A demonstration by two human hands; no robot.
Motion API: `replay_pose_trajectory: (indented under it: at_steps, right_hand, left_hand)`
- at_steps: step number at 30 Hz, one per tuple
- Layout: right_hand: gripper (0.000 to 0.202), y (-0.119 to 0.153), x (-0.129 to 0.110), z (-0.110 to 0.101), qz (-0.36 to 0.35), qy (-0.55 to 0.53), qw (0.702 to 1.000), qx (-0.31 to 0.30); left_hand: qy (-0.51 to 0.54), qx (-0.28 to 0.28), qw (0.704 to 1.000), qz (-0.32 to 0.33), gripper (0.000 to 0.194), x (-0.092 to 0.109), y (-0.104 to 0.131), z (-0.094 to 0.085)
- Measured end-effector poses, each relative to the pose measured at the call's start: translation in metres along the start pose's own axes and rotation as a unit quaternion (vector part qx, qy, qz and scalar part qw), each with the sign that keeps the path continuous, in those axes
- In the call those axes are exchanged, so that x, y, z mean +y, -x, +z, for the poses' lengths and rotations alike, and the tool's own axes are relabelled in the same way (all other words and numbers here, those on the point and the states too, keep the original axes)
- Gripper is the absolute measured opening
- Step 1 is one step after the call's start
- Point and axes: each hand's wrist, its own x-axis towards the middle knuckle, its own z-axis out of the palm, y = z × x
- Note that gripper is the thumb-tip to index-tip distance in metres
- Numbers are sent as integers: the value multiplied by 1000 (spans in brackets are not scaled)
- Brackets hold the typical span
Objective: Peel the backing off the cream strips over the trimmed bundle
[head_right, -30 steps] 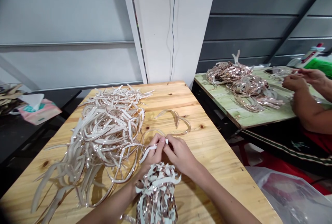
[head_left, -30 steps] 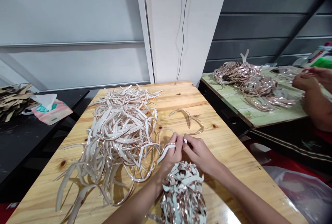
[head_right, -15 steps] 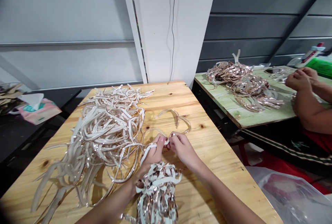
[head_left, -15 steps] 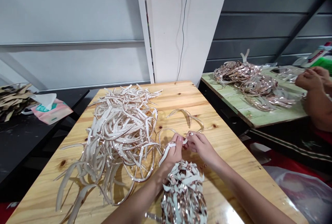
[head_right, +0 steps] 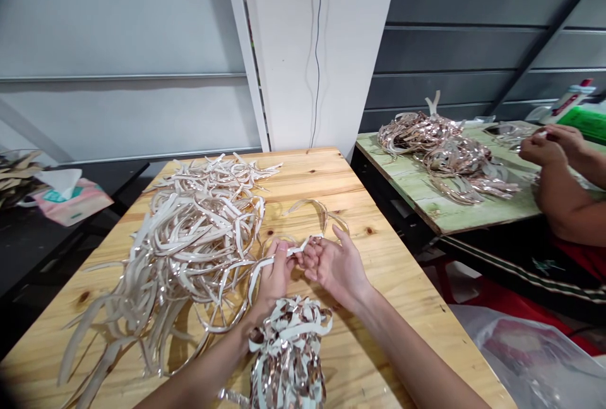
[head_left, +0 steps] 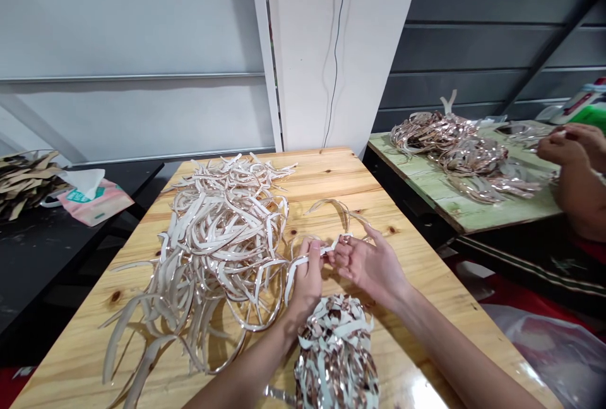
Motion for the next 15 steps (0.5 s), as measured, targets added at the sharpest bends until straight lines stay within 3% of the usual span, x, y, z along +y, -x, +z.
replay_pose_trajectory:
  at_steps: [3,7,15]
  right_hand:
    - [38,1,9,1,-69,163,984,30]
    - [28,3,18,-3,-185,401,896,42]
    - [19,11,4,2,-247,519,818,25]
  left_hand:
    - [21,-16,1000,8,33,5,5,0]
    - [-7,-16,999,34,36,17,12,2]
    - [-86,1,994,65,34,30,18,3]
